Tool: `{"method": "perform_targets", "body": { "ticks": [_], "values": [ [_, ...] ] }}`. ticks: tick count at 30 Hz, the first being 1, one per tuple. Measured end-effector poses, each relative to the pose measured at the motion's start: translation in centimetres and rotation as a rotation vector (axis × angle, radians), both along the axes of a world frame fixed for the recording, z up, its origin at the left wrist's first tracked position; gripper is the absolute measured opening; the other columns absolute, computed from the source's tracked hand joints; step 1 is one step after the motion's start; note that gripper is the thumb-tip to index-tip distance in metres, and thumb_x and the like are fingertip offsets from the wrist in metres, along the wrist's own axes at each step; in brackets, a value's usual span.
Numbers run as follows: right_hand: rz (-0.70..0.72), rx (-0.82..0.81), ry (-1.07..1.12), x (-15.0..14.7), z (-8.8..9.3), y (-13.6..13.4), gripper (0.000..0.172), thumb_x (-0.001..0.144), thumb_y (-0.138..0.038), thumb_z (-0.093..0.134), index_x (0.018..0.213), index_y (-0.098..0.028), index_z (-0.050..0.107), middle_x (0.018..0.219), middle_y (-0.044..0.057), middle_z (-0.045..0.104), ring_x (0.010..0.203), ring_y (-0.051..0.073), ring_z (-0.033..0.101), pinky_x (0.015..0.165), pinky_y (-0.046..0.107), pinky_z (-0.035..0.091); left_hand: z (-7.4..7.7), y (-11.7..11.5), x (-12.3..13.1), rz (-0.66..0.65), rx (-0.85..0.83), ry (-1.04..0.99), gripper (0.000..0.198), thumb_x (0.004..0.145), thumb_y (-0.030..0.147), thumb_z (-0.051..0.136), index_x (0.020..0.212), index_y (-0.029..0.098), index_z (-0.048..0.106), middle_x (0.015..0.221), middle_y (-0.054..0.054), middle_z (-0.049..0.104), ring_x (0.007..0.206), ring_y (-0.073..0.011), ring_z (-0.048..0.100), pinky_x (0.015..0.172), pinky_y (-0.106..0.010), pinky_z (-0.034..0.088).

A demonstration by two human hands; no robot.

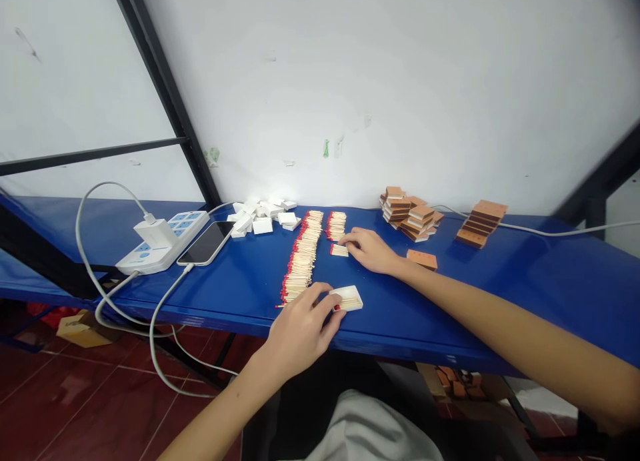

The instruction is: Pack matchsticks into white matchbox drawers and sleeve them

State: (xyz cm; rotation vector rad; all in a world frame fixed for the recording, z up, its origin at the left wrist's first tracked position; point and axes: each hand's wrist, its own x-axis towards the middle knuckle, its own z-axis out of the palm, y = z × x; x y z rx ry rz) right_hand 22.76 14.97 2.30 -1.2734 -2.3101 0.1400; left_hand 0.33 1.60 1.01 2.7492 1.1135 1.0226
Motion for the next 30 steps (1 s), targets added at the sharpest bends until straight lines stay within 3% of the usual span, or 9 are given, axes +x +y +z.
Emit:
{"method": "perform_targets", "body": {
  "ticks": [12,24,30],
  "values": [
    [-0.003,-0.014,-0.096,-0.5,0.9,-1.4,0.034,0.093,-0.046,0.056,0.109,-0.021,0.072,0.095,0.007,0.061,0.08,0.018,0.057,0.072,0.028,0.038,0.1,-0.1,0.0,0.003,0.016,-0.001,0.018,0.099,0.025,0.048,0.11,0.02,0.062,0.112,-0.01,0.062,0.096,-0.0213,0.066,0.084,-0.036,0.059],
    [-0.02,0.0,-0.245,-1.3,1.6,-2.5,0.035,0.1,-0.04,0.044,0.112,-0.023,0.073,0.101,0.009,0.067,0.088,0.02,0.061,0.071,0.029,0.034,0.0,0.0,0.0,-0.002,-0.021,0.011,0.018,0.099,0.025,0.049,0.112,0.019,0.06,0.114,-0.01,0.061,0.098,-0.0226,0.065,0.085,-0.039,0.058],
    [0.014,-0.004,-0.289,-1.7,2.1,-3.0,0.037,0.102,-0.034,0.042,0.096,-0.02,0.075,0.091,0.009,0.075,0.083,0.021,0.065,0.077,0.034,0.03,0.0,0.0,-0.1,-0.002,-0.014,0.01,0.018,0.099,0.025,0.049,0.112,0.02,0.06,0.114,-0.01,0.061,0.098,-0.0221,0.065,0.086,-0.038,0.058]
  ]
}}
